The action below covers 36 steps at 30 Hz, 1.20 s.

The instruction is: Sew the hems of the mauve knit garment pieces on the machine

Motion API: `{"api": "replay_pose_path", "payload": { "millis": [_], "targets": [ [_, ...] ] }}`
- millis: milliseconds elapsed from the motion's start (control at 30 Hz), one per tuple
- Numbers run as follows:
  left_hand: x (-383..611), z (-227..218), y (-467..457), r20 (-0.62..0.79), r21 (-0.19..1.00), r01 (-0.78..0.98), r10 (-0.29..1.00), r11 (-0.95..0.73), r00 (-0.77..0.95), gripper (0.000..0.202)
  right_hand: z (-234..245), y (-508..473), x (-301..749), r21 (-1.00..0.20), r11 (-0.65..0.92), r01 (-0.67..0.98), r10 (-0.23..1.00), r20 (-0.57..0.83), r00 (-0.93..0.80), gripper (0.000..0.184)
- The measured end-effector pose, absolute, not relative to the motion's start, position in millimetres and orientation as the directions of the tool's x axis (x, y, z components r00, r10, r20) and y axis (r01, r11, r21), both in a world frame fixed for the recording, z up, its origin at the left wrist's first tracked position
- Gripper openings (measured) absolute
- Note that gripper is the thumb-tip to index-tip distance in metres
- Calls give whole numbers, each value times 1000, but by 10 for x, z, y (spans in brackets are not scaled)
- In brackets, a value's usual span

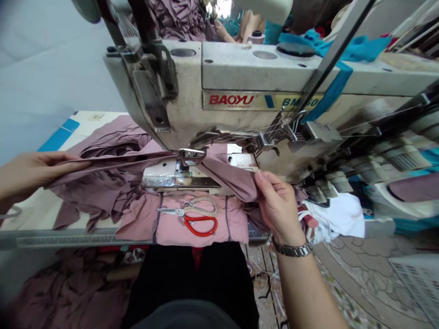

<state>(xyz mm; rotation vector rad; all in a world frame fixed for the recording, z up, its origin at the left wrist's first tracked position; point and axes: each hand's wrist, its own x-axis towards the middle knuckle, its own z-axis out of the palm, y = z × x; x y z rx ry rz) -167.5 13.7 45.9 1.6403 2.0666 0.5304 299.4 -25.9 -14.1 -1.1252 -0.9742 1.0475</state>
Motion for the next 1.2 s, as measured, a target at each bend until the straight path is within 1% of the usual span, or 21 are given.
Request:
{"api": "replay_pose_path", "payload": {
  "millis": [67,100,167,233,267,300,333,400,467,500,567,600,633,700,767,900,933,1000,1100,1167,1200],
  "targets": [
    [-1778,435,138,-213,732,576,925,364,-315,34,-158,-260,3007,-964,122,-237,958,52,283,23],
    [-1801,432,151,-228,813,449,913,370,-339,31,-157,-262,2983,-956,138,-258,952,56,302,25],
    [-1731,454,184,-113,935,284,936,214,-333,27,-138,-271,2853,-949,209,-234,934,123,336,26],
    [-1475,479,191,141,948,312,955,-55,-262,31,-103,-276,2631,-950,307,-64,923,281,262,22],
    [-1284,473,176,290,895,398,941,-202,-173,37,-85,-272,2506,-924,375,76,912,383,150,19],
    [-1067,443,149,401,808,490,915,-328,-49,44,-71,-261,2386,-851,468,240,880,474,-36,17],
    [-841,388,111,460,708,563,883,-427,91,49,-61,-242,2285,-713,587,384,809,527,-260,17],
    [-437,212,20,460,556,630,832,-543,311,44,-57,-184,2172,-320,775,545,627,498,-599,25],
    [-181,9,-58,445,410,661,771,-628,456,35,-64,-121,2195,26,800,599,536,418,-734,32],
    [-119,-77,-85,447,295,682,727,-669,520,35,-66,-96,2244,137,776,615,528,393,-753,34],
    [-100,-181,-117,461,43,705,640,-707,615,41,-62,-74,2361,242,741,626,519,386,-763,36],
    [-118,-199,-128,473,-51,703,603,-709,642,41,-59,-77,2408,258,740,621,503,400,-766,36],
    [-141,-198,-139,485,-99,698,578,-709,656,39,-56,-88,2438,262,748,610,480,422,-769,34],
    [-172,-168,-172,484,-126,681,555,-721,677,33,-56,-125,2439,251,772,583,430,470,-771,27],
    [-181,-140,-217,463,-85,678,573,-730,676,30,-67,-164,2383,230,797,558,397,497,-772,21],
    [-249,-128,-202,434,84,735,688,-673,581,37,-82,-176,2286,213,824,524,379,481,-791,20],
    [-286,-119,-143,424,122,744,712,-658,560,38,-79,-162,2288,218,808,547,400,480,-781,21],
    [-365,-79,46,383,193,734,739,-651,554,39,-63,-120,2318,215,714,667,513,487,-707,19],
    [-440,16,388,298,300,674,738,-675,606,38,-31,-57,2367,191,460,867,715,500,-489,19],
    [-429,66,502,281,323,661,736,-677,616,38,-22,-53,2359,188,371,909,761,500,-414,22],
    [-401,77,494,291,300,672,735,-677,612,38,-26,-66,2340,184,381,906,754,506,-420,22]
  ]
}}
